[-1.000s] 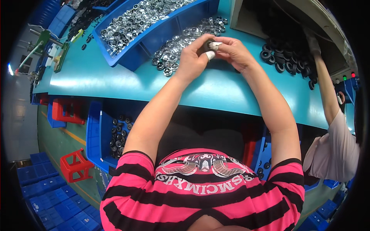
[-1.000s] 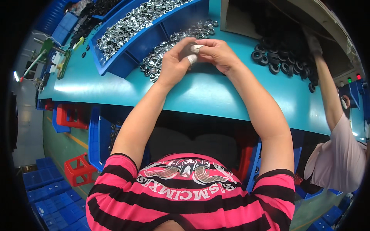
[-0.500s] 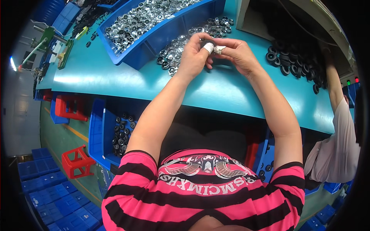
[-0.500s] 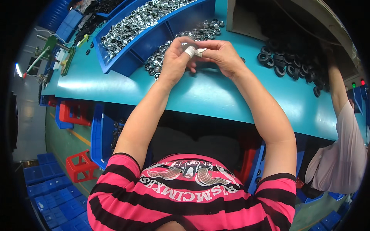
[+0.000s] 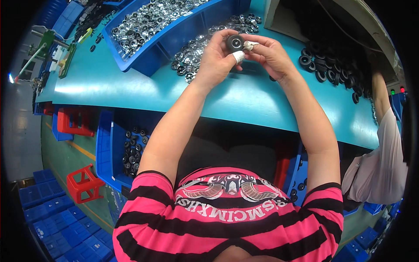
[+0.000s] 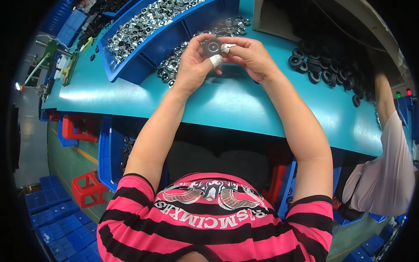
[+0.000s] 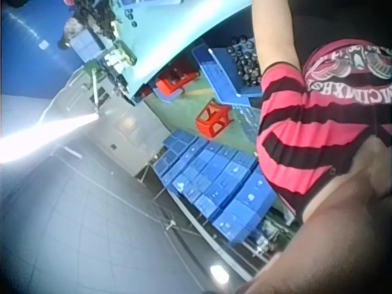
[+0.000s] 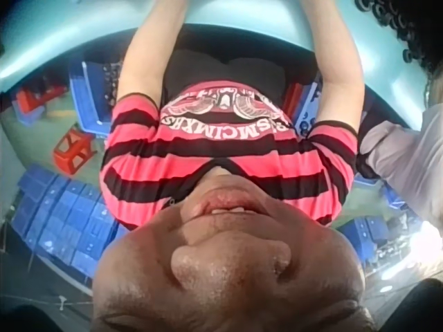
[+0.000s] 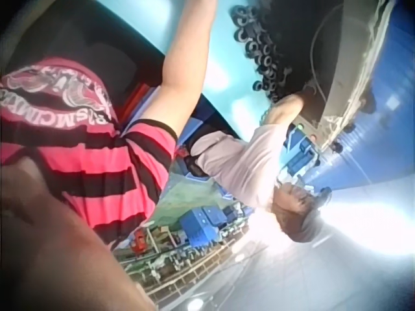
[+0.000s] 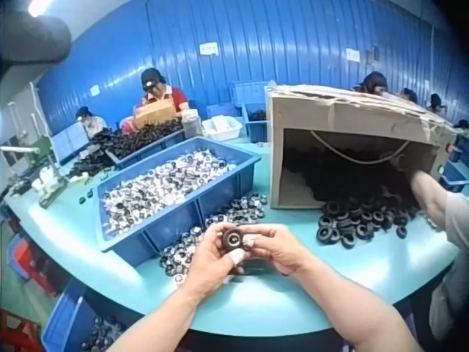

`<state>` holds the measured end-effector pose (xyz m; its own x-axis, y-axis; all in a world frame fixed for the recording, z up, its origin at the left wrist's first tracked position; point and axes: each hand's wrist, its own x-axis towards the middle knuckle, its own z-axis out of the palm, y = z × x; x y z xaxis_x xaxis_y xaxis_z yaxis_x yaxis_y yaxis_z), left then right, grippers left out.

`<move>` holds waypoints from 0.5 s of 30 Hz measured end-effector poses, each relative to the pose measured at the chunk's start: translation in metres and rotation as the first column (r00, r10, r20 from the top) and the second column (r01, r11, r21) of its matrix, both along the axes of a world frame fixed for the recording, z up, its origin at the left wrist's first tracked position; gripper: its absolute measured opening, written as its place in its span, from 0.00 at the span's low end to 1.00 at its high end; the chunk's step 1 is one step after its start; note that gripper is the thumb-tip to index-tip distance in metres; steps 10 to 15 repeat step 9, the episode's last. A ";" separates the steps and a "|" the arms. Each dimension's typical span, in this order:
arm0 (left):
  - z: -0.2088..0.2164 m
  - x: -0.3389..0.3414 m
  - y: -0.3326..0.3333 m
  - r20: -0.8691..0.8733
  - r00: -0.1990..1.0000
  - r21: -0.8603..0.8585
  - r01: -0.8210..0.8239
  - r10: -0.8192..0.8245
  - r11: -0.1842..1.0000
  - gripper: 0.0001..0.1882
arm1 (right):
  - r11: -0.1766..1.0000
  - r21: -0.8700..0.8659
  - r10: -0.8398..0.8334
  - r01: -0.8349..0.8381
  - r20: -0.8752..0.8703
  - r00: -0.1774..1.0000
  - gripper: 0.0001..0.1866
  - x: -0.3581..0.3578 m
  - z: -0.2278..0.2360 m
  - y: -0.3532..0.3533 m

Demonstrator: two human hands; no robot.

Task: Assembling metal rings and plastic components into toy parts at a factory workbench.

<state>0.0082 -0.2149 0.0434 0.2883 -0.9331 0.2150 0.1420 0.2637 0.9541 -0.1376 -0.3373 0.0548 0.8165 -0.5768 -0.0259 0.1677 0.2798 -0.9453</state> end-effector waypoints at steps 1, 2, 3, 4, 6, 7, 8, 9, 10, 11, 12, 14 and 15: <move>0.000 0.000 0.000 0.004 1.000 0.008 0.000 0.000 1.000 0.28 | 1.000 -0.010 0.002 -0.002 -0.004 1.000 0.19 0.000 0.001 0.001; 0.000 0.000 0.001 0.000 1.000 0.013 -0.003 0.003 1.000 0.28 | 1.000 -0.019 0.002 -0.002 -0.008 1.000 0.19 -0.001 0.001 0.002; 0.002 -0.001 -0.001 -0.004 1.000 0.016 -0.001 0.001 1.000 0.28 | 0.999 -0.033 -0.003 0.003 -0.010 1.000 0.19 -0.003 0.001 0.001; 0.002 -0.003 -0.002 -0.007 1.000 0.019 0.004 -0.004 1.000 0.28 | 0.999 -0.047 -0.010 0.010 -0.012 1.000 0.19 -0.004 -0.001 -0.001; -0.002 0.001 -0.002 0.020 1.000 0.020 -0.022 0.022 1.000 0.28 | 0.904 -0.427 -0.100 0.026 -0.153 0.983 0.17 -0.004 -0.003 -0.009; -0.006 0.000 -0.004 0.020 1.000 0.014 -0.019 0.019 1.000 0.28 | 0.683 -0.730 -0.235 -0.035 -0.265 0.935 0.15 -0.007 0.000 -0.016; -0.007 0.003 0.000 0.109 0.993 0.016 -0.036 0.034 0.999 0.28 | 0.425 -0.905 -0.379 0.032 -0.146 0.914 0.13 -0.011 0.001 -0.018; -0.007 0.002 0.001 0.097 0.994 -0.025 -0.044 0.046 0.999 0.28 | 0.410 -0.912 -0.411 0.033 -0.152 0.899 0.13 -0.026 0.007 -0.023; -0.007 0.002 0.001 0.097 0.994 -0.025 -0.044 0.046 0.999 0.28 | 0.410 -0.912 -0.411 0.033 -0.152 0.899 0.13 -0.026 0.007 -0.023; -0.007 0.002 0.001 0.097 0.994 -0.025 -0.044 0.046 0.999 0.28 | 0.410 -0.912 -0.411 0.033 -0.152 0.899 0.13 -0.026 0.007 -0.023; -0.007 0.002 0.001 0.097 0.994 -0.025 -0.044 0.046 0.999 0.28 | 0.410 -0.912 -0.411 0.033 -0.152 0.899 0.13 -0.026 0.007 -0.023; -0.007 0.002 0.001 0.097 0.994 -0.025 -0.044 0.046 0.999 0.28 | 0.410 -0.912 -0.411 0.033 -0.152 0.899 0.13 -0.026 0.007 -0.023; -0.007 0.002 0.001 0.097 0.994 -0.025 -0.044 0.046 0.999 0.28 | 0.410 -0.912 -0.411 0.033 -0.152 0.899 0.13 -0.026 0.007 -0.023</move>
